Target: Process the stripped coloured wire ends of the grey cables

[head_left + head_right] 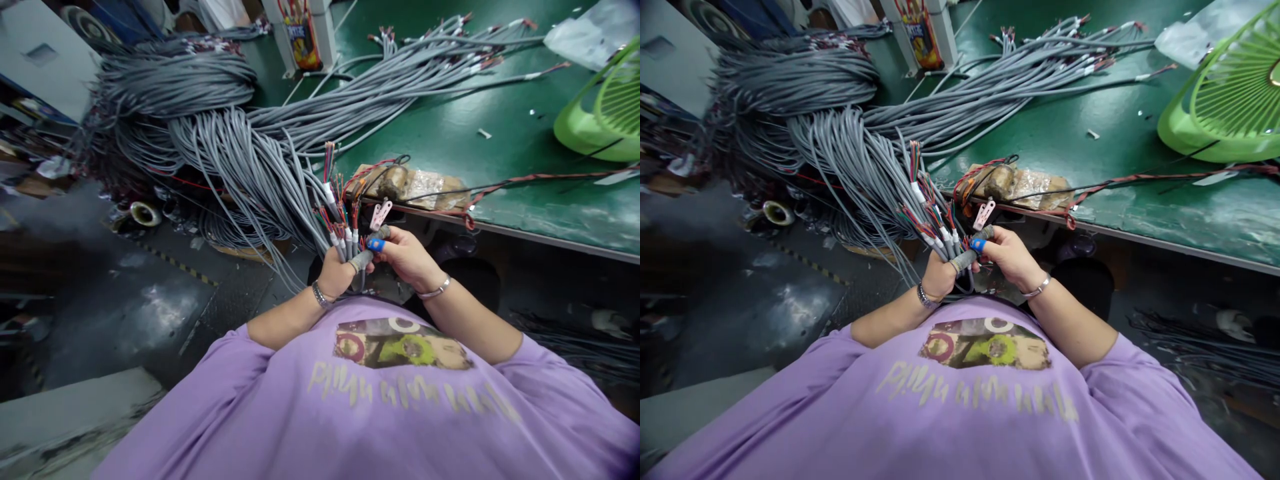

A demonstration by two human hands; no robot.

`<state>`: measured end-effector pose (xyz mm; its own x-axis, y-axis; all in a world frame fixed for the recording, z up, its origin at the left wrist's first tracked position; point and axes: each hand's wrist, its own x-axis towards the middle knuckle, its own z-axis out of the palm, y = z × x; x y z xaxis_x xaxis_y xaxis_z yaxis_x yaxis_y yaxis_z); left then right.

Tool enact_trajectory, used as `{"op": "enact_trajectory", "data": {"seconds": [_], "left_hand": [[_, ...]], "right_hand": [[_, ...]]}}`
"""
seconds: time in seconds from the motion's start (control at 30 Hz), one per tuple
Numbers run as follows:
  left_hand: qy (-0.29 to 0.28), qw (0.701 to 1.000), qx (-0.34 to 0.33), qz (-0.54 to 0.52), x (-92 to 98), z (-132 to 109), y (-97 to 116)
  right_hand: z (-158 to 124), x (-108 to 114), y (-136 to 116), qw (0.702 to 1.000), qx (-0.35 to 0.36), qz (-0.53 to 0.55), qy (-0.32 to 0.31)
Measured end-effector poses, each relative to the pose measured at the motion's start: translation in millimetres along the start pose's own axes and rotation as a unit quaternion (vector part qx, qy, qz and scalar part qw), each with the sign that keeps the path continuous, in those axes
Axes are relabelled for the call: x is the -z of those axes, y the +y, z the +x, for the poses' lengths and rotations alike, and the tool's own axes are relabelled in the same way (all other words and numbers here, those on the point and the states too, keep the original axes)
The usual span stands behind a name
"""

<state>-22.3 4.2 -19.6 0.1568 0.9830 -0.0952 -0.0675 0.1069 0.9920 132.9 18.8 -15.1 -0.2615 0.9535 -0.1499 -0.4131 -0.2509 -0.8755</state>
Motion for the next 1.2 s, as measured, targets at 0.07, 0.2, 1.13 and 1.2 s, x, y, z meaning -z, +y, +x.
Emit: {"op": "enact_trajectory", "data": {"seconds": [0.07, 0.2, 1.13, 1.2], "left_hand": [[0.002, 1.0, 0.002, -0.001, 1.3, -0.9, -0.7], [0.011, 1.0, 0.003, -0.017, 1.9, -1.7, -1.4], [0.106, 0.986, 0.026, -0.129, -7.6, 3.2, 14.7], [0.111, 0.984, 0.032, -0.139, -10.1, 3.0, 21.0]], "right_hand": [[0.4, -2.2, -1.6, 1.0, -0.006, -0.004, -0.01], [-0.1, -1.7, -3.3, 0.999, -0.008, -0.024, -0.036], [1.7, 0.1, 4.8, 0.996, -0.035, 0.083, 0.016], [5.1, 10.1, 4.1, 0.991, -0.049, 0.125, 0.005]]}}
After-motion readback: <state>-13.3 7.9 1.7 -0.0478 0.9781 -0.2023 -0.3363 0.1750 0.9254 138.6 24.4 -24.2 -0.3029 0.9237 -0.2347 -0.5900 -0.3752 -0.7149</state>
